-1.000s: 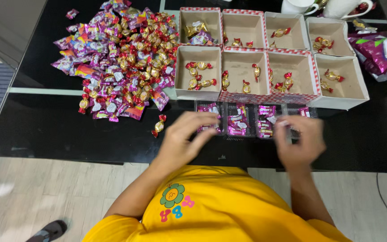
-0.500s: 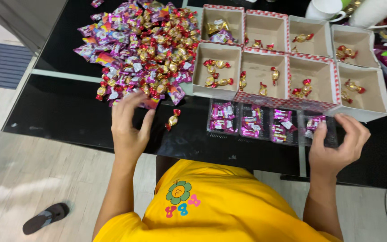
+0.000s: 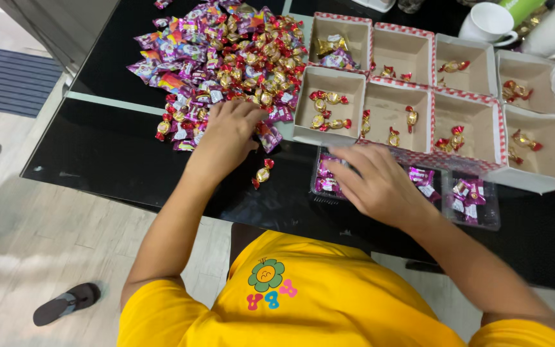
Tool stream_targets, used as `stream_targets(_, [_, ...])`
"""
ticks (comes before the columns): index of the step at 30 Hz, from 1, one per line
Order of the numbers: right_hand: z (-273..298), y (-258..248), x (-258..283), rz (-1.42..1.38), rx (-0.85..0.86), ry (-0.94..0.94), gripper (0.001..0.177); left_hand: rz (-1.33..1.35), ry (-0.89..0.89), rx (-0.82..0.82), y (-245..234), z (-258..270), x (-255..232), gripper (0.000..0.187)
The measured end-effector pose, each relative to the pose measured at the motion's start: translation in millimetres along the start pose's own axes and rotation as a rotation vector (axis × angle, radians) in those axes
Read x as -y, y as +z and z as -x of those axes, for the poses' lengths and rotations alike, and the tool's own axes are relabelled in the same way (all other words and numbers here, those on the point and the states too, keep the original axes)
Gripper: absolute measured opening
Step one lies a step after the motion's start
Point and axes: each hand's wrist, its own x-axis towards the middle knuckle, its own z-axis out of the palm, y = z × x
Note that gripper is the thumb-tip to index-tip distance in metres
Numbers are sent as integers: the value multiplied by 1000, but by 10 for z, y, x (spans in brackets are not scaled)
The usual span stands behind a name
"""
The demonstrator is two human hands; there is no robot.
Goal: The person sorts candies into small containers and boxes by hand on a black table.
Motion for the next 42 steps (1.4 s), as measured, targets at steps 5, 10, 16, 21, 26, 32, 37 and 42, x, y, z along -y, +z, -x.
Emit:
stream_targets(5, [-529, 380, -178, 82, 87, -138, 36, -39, 1, -35, 187, 12, 91, 41])
stream_targets(10, [-941, 924, -178, 114, 102, -229, 27, 93, 28, -173, 225, 11, 173, 27])
stream_targets(16, [-1131, 1296, -252, 318, 216, -231, 15, 250, -126, -309, 156, 89, 230, 33])
stream_targets(21, [-1133, 1365, -325, 212, 113, -286, 9, 573, -340, -370, 153, 88, 273, 40])
stream_targets(26, [-1187, 1181, -433, 43, 67, -241, 4, 681, -367, -463, 180, 95, 276, 38])
stream_targets(32, [-1207, 797, -918, 120, -149, -136, 13, 784, -383, -537, 218, 99, 312, 38])
stream_targets(37, [-1005, 812, -1640, 409, -75, 35, 4, 943, -416, -509, 250, 83, 326, 40])
stream_targets(42, [-786, 941, -1935, 498, 19, 116, 8, 1036, -393, -469, 310, 100, 330, 39])
